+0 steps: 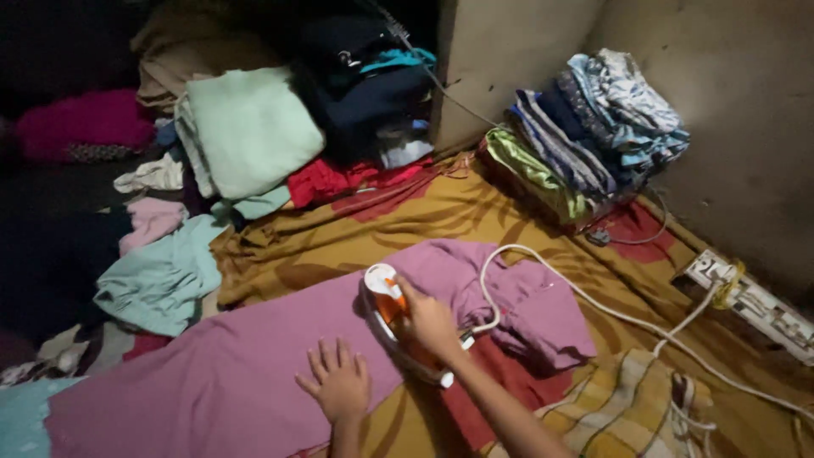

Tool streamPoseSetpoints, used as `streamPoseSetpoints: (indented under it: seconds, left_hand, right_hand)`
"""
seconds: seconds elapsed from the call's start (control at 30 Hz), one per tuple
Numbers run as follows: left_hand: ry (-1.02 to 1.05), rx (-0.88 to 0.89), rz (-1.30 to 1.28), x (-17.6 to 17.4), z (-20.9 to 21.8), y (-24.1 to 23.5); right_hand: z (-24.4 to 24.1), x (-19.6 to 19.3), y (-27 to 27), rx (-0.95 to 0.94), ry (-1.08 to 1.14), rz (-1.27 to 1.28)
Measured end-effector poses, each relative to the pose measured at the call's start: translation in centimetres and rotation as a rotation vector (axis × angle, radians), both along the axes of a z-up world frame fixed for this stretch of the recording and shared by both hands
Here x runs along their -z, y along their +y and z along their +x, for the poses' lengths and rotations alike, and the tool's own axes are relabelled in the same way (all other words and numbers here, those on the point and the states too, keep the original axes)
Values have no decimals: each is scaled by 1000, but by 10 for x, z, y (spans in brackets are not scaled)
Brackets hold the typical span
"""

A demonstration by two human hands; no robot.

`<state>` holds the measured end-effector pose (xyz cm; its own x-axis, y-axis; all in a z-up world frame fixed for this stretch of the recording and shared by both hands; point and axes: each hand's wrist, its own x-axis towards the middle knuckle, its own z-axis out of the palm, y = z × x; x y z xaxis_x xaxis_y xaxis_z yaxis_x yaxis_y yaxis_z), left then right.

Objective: Ironing a purple garment on a bed.

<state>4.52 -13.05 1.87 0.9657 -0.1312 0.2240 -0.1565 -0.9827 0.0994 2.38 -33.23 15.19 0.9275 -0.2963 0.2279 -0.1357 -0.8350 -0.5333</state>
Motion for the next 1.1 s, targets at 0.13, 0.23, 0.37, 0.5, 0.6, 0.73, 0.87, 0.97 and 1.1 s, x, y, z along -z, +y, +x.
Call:
streamPoseSetpoints:
  seconds: [0.13, 0.23, 0.37, 0.5, 0.6, 0.73, 0.87, 0.97, 1.1]
  left_hand:
    - [-8, -20, 10, -11, -7, 5]
    - [15, -3, -59, -22, -8, 4]
    - [46, -50, -36, -24, -8, 0]
    - [50, -35, -67, -18, -10, 4]
    - [38, -18, -83, -21, -5, 0]
    - [36, -23, -60, -17, -9, 3]
    - [18, -24, -108, -19, -15, 6]
    - [45, -29, -107, -38, -15, 1]
    - [83, -34, -51, -39, -14, 0]
  right_hand:
    - [-6, 6, 2, -14, 96, -68]
    - [0, 17, -2, -39, 59, -104]
    - [0, 8, -6, -60, 94, -100]
    - [-2, 6, -2, -50, 127, -61]
    - [5, 1, -4, -21, 124, -66]
    - [2, 6, -1, 61, 200, -68]
    - [3, 14, -5, 19, 171, -35]
    - [12, 22, -10, -1, 136, -74]
    - [24, 13, -9, 26, 108, -119]
